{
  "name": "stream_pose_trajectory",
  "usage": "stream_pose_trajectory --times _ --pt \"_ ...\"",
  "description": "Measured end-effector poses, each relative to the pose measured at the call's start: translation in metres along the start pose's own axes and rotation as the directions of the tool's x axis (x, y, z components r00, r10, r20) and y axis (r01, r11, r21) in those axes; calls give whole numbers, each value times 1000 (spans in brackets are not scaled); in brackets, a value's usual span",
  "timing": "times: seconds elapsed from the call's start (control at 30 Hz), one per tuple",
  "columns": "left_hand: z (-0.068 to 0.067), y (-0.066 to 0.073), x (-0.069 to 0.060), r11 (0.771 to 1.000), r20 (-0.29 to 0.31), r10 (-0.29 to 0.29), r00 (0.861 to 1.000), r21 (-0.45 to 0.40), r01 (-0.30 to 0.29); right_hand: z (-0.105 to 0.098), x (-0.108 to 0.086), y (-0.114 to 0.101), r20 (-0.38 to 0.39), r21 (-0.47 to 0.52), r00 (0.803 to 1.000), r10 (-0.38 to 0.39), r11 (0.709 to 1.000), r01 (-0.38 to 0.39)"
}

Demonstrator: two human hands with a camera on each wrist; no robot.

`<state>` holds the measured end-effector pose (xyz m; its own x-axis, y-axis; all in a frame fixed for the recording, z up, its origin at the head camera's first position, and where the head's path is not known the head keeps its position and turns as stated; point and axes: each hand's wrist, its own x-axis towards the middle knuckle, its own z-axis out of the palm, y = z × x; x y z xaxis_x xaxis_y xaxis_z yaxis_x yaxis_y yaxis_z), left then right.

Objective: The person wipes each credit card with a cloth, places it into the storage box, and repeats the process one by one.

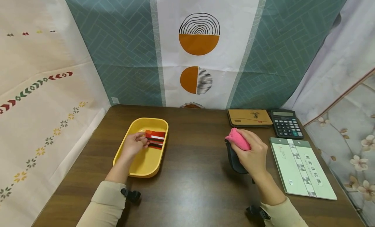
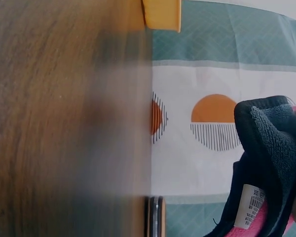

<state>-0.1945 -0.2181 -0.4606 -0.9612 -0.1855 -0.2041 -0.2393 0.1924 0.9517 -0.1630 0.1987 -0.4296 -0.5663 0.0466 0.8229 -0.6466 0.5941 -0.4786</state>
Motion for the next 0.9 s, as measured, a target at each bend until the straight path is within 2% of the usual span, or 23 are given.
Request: stream_pose_trajectory --times 0.1,0.2,0.3,0.37,0.47,0.53,0.6,0.67,0.73,0.8,0.9 --pt "-2 -1 -2 984 -17 16 1000 179 -13 -2 0 0 31 -17 999 19 1000 -18" --pt "-4 0 -3 940 -51 69 996 337 -47 -6 1 4 96 -71 994 51 996 -44" --pt "-5 1 -5 920 -70 118 990 382 -83 -9 3 14 188 -149 975 117 985 -90" --pt "-3 2 -7 921 -76 150 986 373 -111 -11 2 23 247 -221 952 182 967 -127" --pt "1 1 -11 917 -87 198 976 368 -153 -14 -2 37 319 -351 897 304 918 -186" --pt "4 0 -14 915 -97 221 970 364 -172 -17 -5 46 362 -434 847 390 875 -217" --pt "7 0 -16 918 -106 235 966 351 -185 -21 -8 51 404 -486 787 466 838 -247" --pt "10 0 -19 924 -107 243 964 329 -196 -25 -8 53 442 -508 733 518 818 -271" --pt "12 3 -22 933 -97 244 965 294 -206 -28 -7 52 463 -516 701 542 808 -284" --pt "14 6 -26 938 -87 250 964 268 -219 -31 -6 50 467 -511 697 544 809 -290" --pt "18 12 -34 934 -72 282 957 247 -257 -33 -5 44 450 -496 725 522 821 -283"
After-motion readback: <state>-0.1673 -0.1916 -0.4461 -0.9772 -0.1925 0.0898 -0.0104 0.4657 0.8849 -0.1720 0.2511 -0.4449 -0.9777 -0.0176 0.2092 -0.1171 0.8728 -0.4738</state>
